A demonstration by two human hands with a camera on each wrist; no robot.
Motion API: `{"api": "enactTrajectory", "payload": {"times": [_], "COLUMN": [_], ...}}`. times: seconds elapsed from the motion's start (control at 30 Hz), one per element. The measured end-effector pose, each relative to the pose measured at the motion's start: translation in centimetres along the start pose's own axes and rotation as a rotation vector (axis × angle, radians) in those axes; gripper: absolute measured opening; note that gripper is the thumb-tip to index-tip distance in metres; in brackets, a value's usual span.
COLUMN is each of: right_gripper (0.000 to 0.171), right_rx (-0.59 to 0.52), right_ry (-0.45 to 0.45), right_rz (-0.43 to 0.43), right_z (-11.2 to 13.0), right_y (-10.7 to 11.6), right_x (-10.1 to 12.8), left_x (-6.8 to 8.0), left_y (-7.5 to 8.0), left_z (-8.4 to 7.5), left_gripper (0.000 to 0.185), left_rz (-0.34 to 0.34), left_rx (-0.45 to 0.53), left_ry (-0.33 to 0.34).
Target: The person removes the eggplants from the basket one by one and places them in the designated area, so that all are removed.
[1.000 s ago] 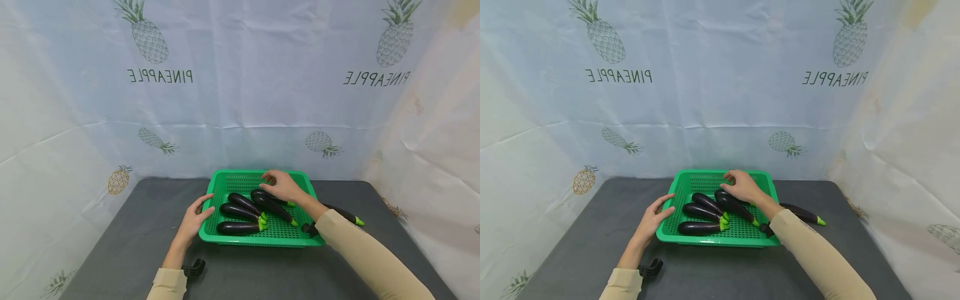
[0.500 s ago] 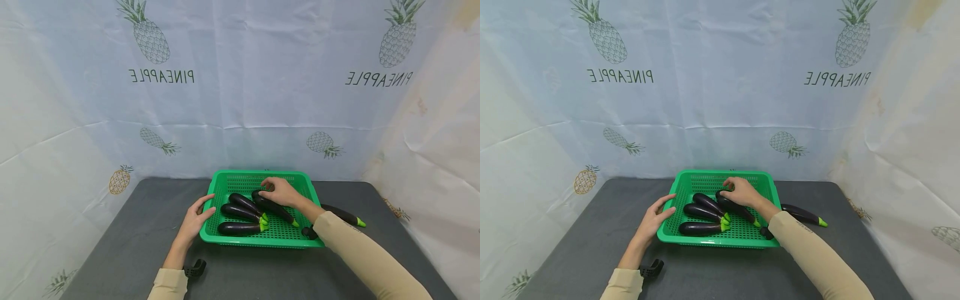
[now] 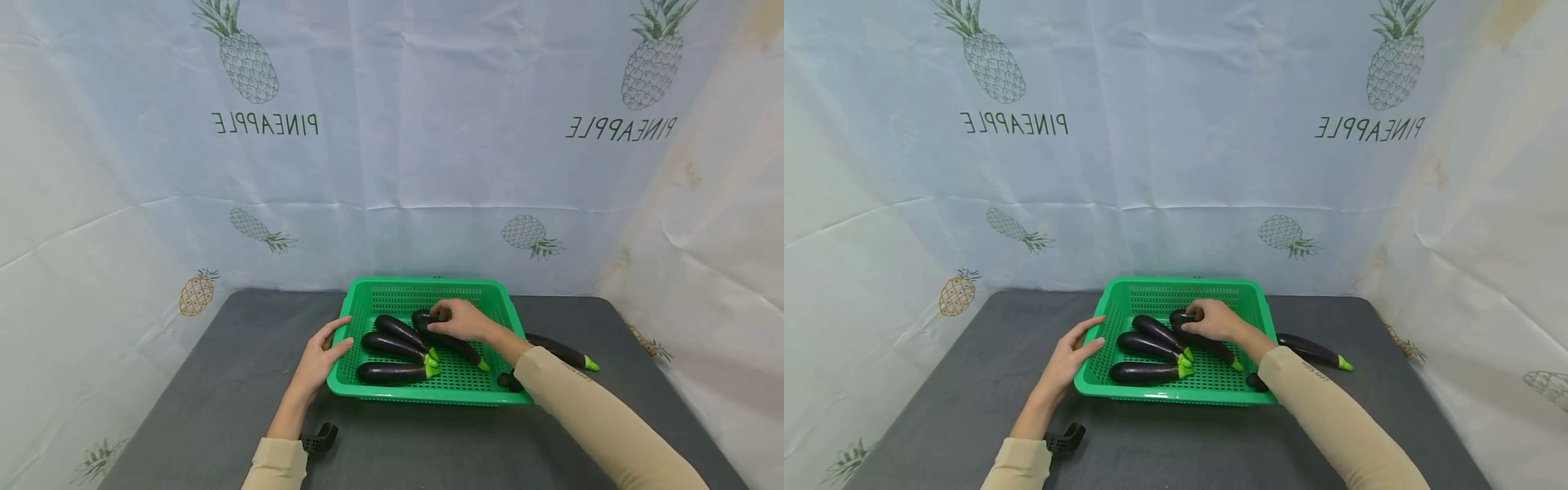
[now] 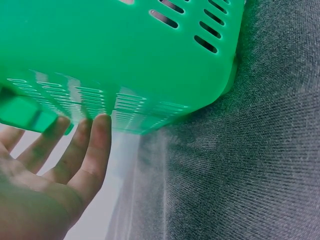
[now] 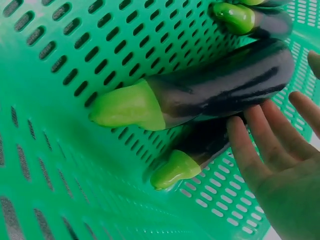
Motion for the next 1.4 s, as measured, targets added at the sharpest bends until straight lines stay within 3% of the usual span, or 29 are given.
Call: {"api": "enactTrajectory", "payload": {"times": [0.4, 0.8, 1.4], "right_gripper": [0.045, 0.042, 0.040], "right_rx": [0.014, -0.013, -0.083], "right_ry": [0.005, 0.038, 0.120], "right_rz": [0.106, 0.146, 0.133], "right_z": [-0.2, 0.4, 3.1], "right_y": [-1.1, -1.6, 0.9], "right_x": [-0.3, -0.2, 0.7], "left_x": [0.0, 0.0, 0.0], "left_y": [0.0, 0.0, 0.0], "left_z": [0.1, 0.0, 0.1], "left_gripper": [0.053, 0.054, 0.054], "left_rz": [0.002, 0.005, -0.004], "left_rx": [0.001, 0.004, 0.010], "left_ry": [0.005, 0.012, 0.022]}}
Point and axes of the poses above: each hand's wrist, its own x-axis away from the middle knuckle, its own y-axis out of the back of the hand, z = x × y, the point moved 9 cm from there along -x, towards the middle knuckle, and after that the axes turned 10 degrees about z, right-handed, at the moved point
